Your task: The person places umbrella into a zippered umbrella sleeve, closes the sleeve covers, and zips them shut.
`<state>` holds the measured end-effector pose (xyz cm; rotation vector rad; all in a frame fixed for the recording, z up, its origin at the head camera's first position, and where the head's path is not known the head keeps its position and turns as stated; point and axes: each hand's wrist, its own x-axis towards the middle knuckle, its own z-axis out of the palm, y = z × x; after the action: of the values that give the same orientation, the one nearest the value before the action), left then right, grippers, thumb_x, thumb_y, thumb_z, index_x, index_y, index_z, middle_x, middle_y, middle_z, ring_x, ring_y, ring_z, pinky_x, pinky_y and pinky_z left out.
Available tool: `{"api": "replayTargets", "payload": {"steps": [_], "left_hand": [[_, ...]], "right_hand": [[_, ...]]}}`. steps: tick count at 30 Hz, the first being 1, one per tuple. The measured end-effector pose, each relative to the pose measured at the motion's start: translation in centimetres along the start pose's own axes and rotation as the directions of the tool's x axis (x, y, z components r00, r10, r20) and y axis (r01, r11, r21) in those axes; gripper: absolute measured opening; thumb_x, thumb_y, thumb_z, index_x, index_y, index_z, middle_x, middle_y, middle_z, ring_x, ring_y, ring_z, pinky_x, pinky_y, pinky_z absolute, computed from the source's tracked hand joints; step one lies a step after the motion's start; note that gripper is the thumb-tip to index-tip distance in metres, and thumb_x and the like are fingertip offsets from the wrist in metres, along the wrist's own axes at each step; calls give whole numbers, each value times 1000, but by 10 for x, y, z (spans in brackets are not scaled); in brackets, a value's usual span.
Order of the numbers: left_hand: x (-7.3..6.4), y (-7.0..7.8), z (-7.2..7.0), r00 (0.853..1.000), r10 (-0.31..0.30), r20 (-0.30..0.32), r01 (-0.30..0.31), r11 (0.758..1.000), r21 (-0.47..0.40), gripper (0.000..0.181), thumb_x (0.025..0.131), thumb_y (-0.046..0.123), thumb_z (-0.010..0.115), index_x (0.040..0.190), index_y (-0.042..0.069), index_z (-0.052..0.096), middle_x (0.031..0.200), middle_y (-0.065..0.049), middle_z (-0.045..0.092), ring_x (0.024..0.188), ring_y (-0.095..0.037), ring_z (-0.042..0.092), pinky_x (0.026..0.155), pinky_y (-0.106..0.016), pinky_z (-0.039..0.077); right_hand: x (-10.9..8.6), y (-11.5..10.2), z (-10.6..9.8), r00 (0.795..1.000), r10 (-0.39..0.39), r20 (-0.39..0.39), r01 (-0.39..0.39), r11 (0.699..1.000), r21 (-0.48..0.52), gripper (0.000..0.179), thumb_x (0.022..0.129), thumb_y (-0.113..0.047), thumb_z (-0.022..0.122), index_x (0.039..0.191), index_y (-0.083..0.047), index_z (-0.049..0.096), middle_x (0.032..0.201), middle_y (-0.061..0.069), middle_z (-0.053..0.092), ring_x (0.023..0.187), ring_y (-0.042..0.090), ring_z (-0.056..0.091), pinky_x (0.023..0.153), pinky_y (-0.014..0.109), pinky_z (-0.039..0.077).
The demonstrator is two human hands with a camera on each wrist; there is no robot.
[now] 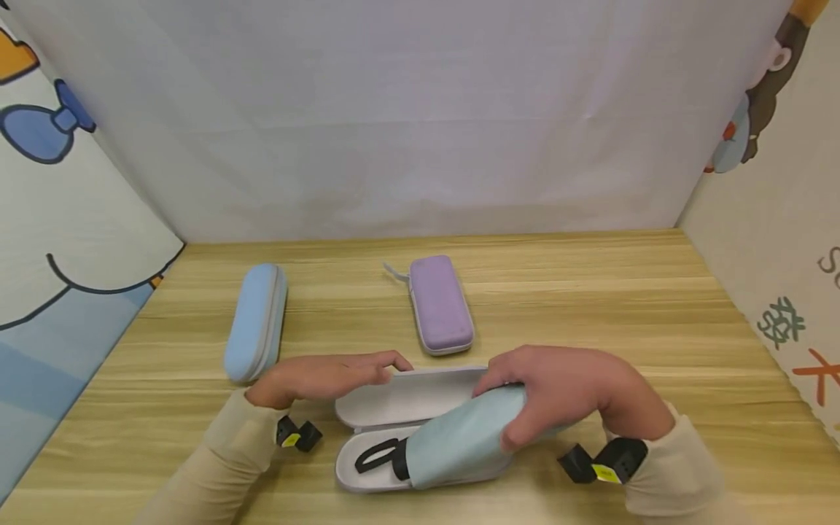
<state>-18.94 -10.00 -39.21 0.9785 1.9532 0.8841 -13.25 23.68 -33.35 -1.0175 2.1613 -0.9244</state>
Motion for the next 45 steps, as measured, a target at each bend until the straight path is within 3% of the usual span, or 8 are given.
{"api": "replayTargets", "payload": {"steps": [4, 12, 21, 27, 33, 38, 41, 45], "left_hand": [[2, 0, 1, 1000, -16, -12, 16, 1000, 5, 49, 112, 43, 27, 149, 16, 44, 149, 0, 49, 141, -15, 40, 117, -35, 32], [3, 3, 4, 999, -42, -21, 42, 999, 12, 48, 112, 41, 26, 149, 16, 42, 151, -3, 47, 141, -16, 40, 115, -36, 34], [4, 2, 3, 999, -38, -13, 38, 999, 37, 49, 114, 41, 24, 152, 15, 40, 151, -1, 46, 143, -14, 36, 117, -35, 31], [3, 3, 4, 1000, -18, -24, 19, 998, 62, 48, 113, 41, 24, 150, 15, 42, 147, 0, 48, 140, -13, 39, 115, -33, 33], [1, 5, 3, 1000, -18, -20, 19, 999, 40, 46, 113, 41, 27, 148, 16, 43, 149, -1, 48, 139, -13, 39, 114, -33, 33], [-3, 7, 1, 998, -57, 3, 57, 998, 4, 44, 112, 47, 34, 146, 21, 46, 144, 1, 51, 134, -12, 45, 110, -33, 37], [-5, 8, -2, 999, -13, 37, 12, 1000, 3, 48, 113, 49, 30, 148, 19, 45, 139, 2, 51, 129, -11, 48, 109, -31, 39], [-6, 9, -4, 996, 60, 60, -60, 998, -3, 48, 115, 41, 24, 145, 15, 49, 136, 3, 54, 125, -11, 49, 109, -30, 39]], "right_hand": [[9, -7, 11, 998, -8, -56, 0, 992, -130, 45, 75, -29, 83, 118, -26, 73, 107, -13, 62, 89, 8, 58, 70, 27, 51], [23, -17, 30, 993, 0, -122, -46, 926, -375, 50, 70, -35, 83, 118, -27, 72, 105, -18, 59, 87, 3, 54, 74, 32, 44], [38, -21, 51, 990, -1, -139, -63, 888, -455, 53, 67, -33, 92, 113, -26, 67, 104, -17, 59, 91, 5, 55, 81, 35, 50], [43, -20, 60, 989, 83, -124, -133, 866, -482, 62, 63, -36, 98, 113, -27, 62, 104, -15, 57, 95, 11, 59, 85, 40, 51], [46, -18, 61, 981, 166, -98, -192, 888, -418, 68, 61, -36, 100, 115, -29, 60, 109, -13, 56, 99, 12, 58, 87, 41, 51], [43, -20, 58, 982, 166, -93, -189, 899, -395, 66, 65, -41, 98, 118, -29, 60, 120, -10, 58, 109, 18, 58, 94, 45, 48], [32, -28, 51, 992, 96, -77, -116, 931, -346, 59, 74, -46, 92, 121, -27, 62, 121, -12, 58, 109, 13, 57, 94, 38, 49], [14, -38, 33, 991, -126, -50, 114, 974, -196, 38, 93, -40, 78, 124, -24, 63, 119, -13, 63, 104, 7, 59, 89, 30, 52]]}}
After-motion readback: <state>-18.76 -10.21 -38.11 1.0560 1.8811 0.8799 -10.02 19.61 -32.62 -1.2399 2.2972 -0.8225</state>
